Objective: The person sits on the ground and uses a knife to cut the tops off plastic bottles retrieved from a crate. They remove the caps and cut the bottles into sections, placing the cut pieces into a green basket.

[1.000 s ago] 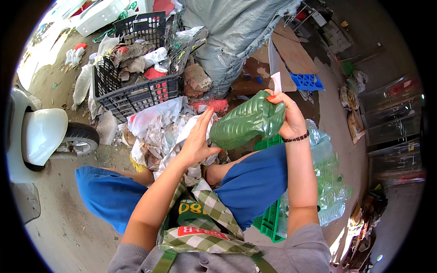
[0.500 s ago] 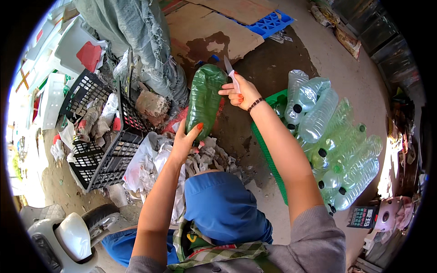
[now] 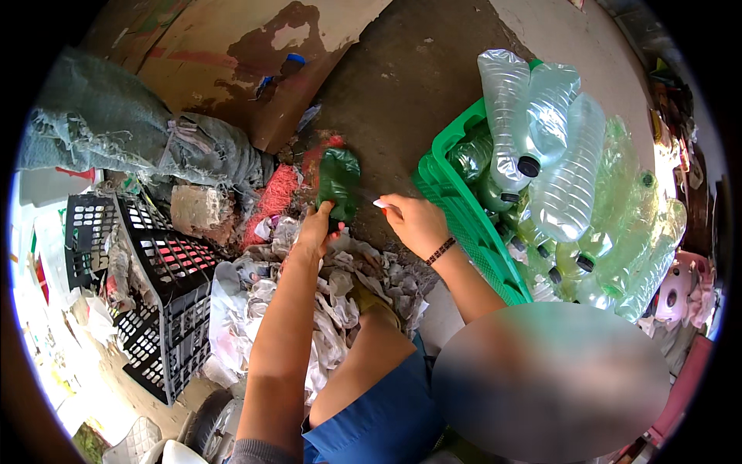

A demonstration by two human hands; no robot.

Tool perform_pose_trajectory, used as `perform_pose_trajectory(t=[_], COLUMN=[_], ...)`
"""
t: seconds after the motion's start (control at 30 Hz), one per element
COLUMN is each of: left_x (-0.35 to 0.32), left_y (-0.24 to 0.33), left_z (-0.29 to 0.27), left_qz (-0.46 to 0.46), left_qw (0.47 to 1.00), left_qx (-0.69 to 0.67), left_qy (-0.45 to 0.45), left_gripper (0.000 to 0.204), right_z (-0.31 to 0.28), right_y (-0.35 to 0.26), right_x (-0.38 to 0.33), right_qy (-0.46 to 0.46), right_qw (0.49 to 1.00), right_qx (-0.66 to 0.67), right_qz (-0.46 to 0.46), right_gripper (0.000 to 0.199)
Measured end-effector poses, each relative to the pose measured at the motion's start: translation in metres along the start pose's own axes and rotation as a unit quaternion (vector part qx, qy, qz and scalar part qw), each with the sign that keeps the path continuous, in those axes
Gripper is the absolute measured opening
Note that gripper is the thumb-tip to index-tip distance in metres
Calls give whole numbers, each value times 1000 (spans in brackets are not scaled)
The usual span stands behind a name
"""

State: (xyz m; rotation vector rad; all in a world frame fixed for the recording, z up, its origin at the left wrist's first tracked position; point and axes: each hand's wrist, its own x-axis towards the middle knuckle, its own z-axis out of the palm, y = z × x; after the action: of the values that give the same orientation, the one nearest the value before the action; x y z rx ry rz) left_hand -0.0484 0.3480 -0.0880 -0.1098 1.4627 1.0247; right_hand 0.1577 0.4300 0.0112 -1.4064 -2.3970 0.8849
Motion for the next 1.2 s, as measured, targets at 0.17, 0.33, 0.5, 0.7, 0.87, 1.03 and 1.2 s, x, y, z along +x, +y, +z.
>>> perform_pose_trajectory(t=[0.17, 0.33, 0.5, 0.7, 0.87, 1.03, 1.2], left_x=[14, 10, 4, 10, -9, -19, -9], left_y=[-15, -5, 10, 6, 17, 33, 36], left_z=[-11, -14, -2, 17, 34, 26, 14], left_qz=[-28, -5, 3, 22, 62, 76, 121], left_qw=[999, 998, 998, 998, 996, 995, 989], left_qx=[-37, -16, -48, -34, 23, 3, 30], left_qy=[-15, -58, -44, 52, 55, 64, 84], left_gripper=[26, 21, 24, 35, 37, 36, 37], right_z=[-10, 62, 88, 67, 84, 105, 106], right_y=[-9, 10, 0, -32, 4, 46, 57], right_x=[29, 51, 51, 24, 60, 114, 153], right_qy=[-69, -112, -69, -69, -26, -21, -50], right_qw=[986, 986, 991, 971, 982, 991, 986], right_qx=[-148, -87, -110, -228, -188, -119, -151], right_qz=[-43, -85, -45, -20, -18, -54, -56], right_gripper=[13, 17, 18, 23, 17, 17, 18])
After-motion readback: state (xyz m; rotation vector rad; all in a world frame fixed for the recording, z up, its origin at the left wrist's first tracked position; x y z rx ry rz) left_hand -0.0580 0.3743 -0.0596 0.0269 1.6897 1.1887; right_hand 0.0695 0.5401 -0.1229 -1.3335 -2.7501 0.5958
